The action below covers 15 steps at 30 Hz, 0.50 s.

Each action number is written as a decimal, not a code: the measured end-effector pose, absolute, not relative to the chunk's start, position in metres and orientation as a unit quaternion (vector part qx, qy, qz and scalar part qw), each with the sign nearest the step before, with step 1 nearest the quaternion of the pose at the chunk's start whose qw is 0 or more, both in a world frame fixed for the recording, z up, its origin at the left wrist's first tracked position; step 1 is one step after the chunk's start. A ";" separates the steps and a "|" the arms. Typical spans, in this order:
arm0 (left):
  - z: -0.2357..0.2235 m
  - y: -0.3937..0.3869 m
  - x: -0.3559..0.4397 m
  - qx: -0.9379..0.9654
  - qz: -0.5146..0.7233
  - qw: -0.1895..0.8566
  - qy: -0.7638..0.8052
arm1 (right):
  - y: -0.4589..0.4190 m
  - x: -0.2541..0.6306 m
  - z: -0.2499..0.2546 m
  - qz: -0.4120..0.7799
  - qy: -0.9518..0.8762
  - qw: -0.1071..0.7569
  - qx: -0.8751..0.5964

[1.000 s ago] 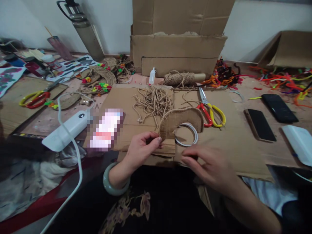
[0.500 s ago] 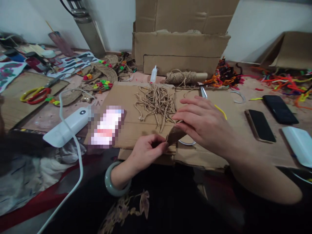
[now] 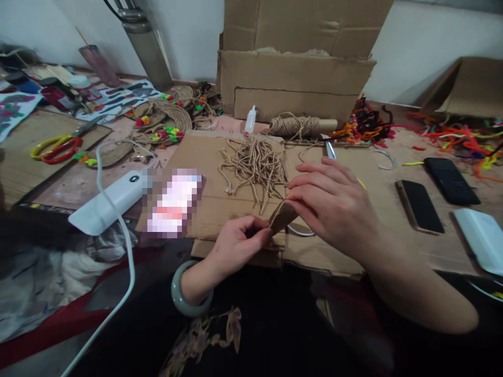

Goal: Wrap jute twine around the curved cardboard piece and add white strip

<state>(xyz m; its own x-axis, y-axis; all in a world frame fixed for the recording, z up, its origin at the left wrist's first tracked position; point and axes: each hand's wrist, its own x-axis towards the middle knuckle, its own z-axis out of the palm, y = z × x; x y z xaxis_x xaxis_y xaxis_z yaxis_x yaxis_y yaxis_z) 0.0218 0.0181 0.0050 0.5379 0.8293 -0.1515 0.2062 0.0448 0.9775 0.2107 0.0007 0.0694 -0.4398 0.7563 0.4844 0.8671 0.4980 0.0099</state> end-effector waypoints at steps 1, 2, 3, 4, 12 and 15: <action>0.005 0.018 0.022 0.640 0.259 0.599 0.405 | 0.001 0.210 0.069 -0.128 -0.837 0.217 -0.485; 0.005 0.018 0.022 0.638 0.259 0.601 0.406 | 0.000 0.208 0.069 -0.128 -0.837 0.221 -0.484; 0.005 0.018 0.022 0.636 0.260 0.603 0.406 | 0.000 0.207 0.069 -0.127 -0.837 0.225 -0.483; 0.005 0.018 0.023 0.633 0.262 0.606 0.406 | 0.000 0.207 0.069 -0.126 -0.837 0.229 -0.481; 0.004 0.016 0.024 0.629 0.275 0.611 0.394 | 0.000 0.208 0.064 -0.118 -0.834 0.231 -0.487; 0.005 0.016 0.024 0.634 0.276 0.606 0.394 | 0.001 0.208 0.064 -0.102 -0.825 0.230 -0.506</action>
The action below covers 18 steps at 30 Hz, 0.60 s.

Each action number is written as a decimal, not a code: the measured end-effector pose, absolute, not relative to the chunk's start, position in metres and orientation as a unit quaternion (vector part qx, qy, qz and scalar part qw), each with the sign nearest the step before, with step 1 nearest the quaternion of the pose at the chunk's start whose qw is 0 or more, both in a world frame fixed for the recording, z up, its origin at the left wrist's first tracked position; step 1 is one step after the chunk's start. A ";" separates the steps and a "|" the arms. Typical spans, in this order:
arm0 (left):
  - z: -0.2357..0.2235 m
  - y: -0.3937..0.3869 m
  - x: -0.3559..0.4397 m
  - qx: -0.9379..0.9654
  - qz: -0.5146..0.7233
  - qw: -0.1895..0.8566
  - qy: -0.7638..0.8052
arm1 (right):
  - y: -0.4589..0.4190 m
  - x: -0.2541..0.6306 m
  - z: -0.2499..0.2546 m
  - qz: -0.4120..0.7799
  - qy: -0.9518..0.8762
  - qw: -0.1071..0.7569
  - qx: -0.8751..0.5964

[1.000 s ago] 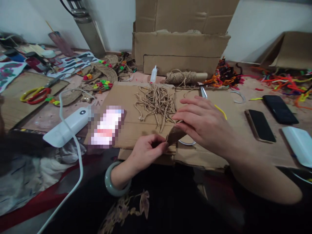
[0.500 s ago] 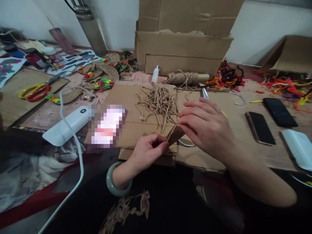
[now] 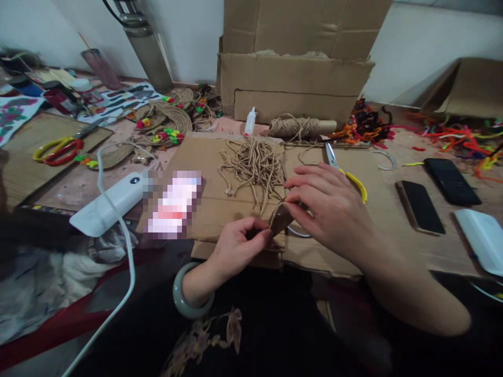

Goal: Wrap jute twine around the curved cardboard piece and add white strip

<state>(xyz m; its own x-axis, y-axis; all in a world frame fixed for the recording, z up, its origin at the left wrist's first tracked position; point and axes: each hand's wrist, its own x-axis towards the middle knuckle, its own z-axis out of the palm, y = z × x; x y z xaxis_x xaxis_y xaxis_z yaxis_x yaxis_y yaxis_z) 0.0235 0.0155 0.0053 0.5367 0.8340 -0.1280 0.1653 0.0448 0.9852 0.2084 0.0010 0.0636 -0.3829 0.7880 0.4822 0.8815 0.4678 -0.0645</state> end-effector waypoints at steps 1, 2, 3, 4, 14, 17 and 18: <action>0.005 0.016 0.024 0.635 0.275 0.605 0.395 | 0.001 0.208 0.064 -0.094 -0.822 0.229 -0.513; 0.005 0.016 0.024 0.636 0.275 0.603 0.395 | 0.002 0.208 0.064 -0.083 -0.820 0.228 -0.519; 0.005 0.016 0.024 0.637 0.275 0.601 0.396 | 0.002 0.209 0.064 -0.072 -0.818 0.226 -0.523; 0.004 0.016 0.024 0.638 0.275 0.599 0.397 | 0.003 0.209 0.065 -0.060 -0.818 0.225 -0.527; 0.001 0.015 0.024 0.649 0.283 0.585 0.395 | 0.010 0.218 0.067 -0.006 -0.809 0.167 -0.563; 0.002 0.015 0.023 0.645 0.283 0.589 0.397 | 0.012 0.220 0.070 0.032 -0.811 0.145 -0.566; 0.002 0.015 0.023 0.643 0.282 0.592 0.395 | 0.013 0.220 0.070 0.049 -0.809 0.146 -0.568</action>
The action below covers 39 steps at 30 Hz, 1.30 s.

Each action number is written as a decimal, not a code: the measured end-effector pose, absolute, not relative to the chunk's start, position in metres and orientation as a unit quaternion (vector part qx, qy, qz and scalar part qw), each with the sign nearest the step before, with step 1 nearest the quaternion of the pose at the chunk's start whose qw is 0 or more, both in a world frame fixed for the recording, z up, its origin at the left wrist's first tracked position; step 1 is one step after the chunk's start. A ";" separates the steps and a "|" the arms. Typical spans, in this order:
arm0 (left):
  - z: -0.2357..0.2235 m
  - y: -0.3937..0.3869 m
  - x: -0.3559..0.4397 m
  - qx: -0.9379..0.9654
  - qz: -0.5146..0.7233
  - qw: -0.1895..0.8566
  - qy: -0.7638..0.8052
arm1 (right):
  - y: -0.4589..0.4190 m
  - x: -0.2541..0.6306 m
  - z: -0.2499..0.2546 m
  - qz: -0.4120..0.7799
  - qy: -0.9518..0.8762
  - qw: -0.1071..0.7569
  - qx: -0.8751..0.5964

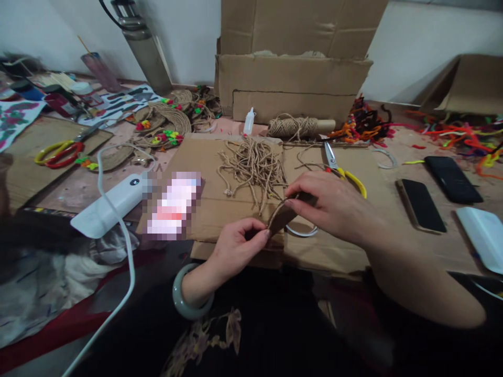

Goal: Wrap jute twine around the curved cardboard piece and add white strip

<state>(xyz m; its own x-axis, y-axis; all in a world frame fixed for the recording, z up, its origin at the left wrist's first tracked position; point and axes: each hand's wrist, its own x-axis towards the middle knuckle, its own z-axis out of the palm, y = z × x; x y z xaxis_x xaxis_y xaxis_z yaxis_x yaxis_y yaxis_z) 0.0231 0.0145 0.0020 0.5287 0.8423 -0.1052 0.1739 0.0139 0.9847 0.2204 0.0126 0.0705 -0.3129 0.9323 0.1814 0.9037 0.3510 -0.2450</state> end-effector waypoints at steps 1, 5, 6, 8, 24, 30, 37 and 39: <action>0.002 0.015 0.023 0.641 0.283 0.596 0.392 | 0.013 0.221 0.071 0.065 -0.806 0.150 -0.569; 0.000 0.015 0.019 0.633 0.276 0.620 0.373 | 0.012 0.222 0.074 0.123 -0.792 0.171 -0.573; 0.000 0.015 0.018 0.631 0.276 0.626 0.366 | 0.012 0.223 0.075 0.141 -0.786 0.174 -0.577; 0.000 0.015 0.016 0.628 0.274 0.640 0.348 | 0.012 0.224 0.077 0.174 -0.773 0.177 -0.584; -0.002 0.021 0.014 0.606 0.331 0.618 0.374 | 0.007 0.229 0.082 0.258 -0.754 0.190 -0.573; 0.011 0.023 0.019 0.653 0.315 0.573 0.383 | 0.006 0.225 0.081 0.248 -0.763 0.184 -0.568; 0.013 0.026 0.017 0.668 0.284 0.577 0.375 | 0.006 0.221 0.080 0.210 -0.779 0.159 -0.569; 0.015 0.027 0.017 0.663 0.282 0.586 0.370 | 0.005 0.219 0.079 0.214 -0.785 0.158 -0.559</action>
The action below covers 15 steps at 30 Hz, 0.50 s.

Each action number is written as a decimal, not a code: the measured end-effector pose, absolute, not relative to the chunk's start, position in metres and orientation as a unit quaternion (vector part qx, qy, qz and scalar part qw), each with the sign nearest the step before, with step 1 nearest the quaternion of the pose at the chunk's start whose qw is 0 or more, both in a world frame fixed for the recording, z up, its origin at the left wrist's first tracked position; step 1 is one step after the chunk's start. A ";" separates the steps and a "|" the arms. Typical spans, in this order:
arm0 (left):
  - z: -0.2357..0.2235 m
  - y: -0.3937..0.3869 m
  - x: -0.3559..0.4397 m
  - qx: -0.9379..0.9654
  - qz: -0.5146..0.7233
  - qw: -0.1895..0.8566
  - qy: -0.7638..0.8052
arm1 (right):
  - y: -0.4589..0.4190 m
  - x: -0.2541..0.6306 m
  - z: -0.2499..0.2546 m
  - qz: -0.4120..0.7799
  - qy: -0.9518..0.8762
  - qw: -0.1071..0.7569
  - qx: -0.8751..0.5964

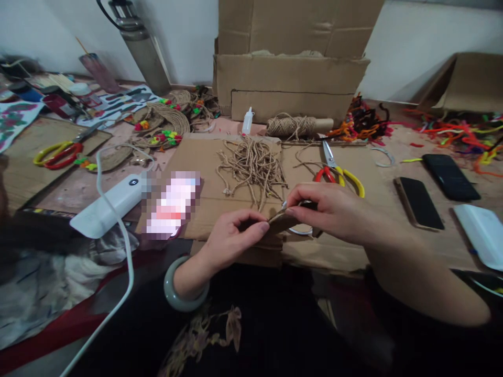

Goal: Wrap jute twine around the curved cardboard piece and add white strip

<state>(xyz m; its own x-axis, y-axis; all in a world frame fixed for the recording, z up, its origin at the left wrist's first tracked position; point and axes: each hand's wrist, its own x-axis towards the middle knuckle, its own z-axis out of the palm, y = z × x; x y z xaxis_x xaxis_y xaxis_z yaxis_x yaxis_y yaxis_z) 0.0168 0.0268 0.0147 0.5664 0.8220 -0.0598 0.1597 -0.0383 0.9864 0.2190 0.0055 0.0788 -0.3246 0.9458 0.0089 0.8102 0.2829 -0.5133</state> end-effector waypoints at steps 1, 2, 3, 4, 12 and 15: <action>0.015 0.027 0.017 0.663 0.281 0.588 0.368 | 0.005 0.217 0.078 0.219 -0.789 0.157 -0.551; 0.016 0.028 0.018 0.666 0.278 0.588 0.366 | 0.005 0.215 0.077 0.225 -0.794 0.155 -0.542; 0.016 0.028 0.019 0.670 0.274 0.584 0.366 | 0.005 0.213 0.077 0.230 -0.799 0.152 -0.534; 0.016 0.029 0.020 0.676 0.269 0.580 0.366 | 0.005 0.211 0.077 0.232 -0.803 0.148 -0.528; 0.010 0.030 0.024 0.624 0.252 0.639 0.373 | 0.006 0.206 0.070 0.198 -0.816 0.150 -0.521; 0.009 0.029 0.021 0.620 0.264 0.632 0.382 | 0.003 0.212 0.066 0.179 -0.813 0.186 -0.522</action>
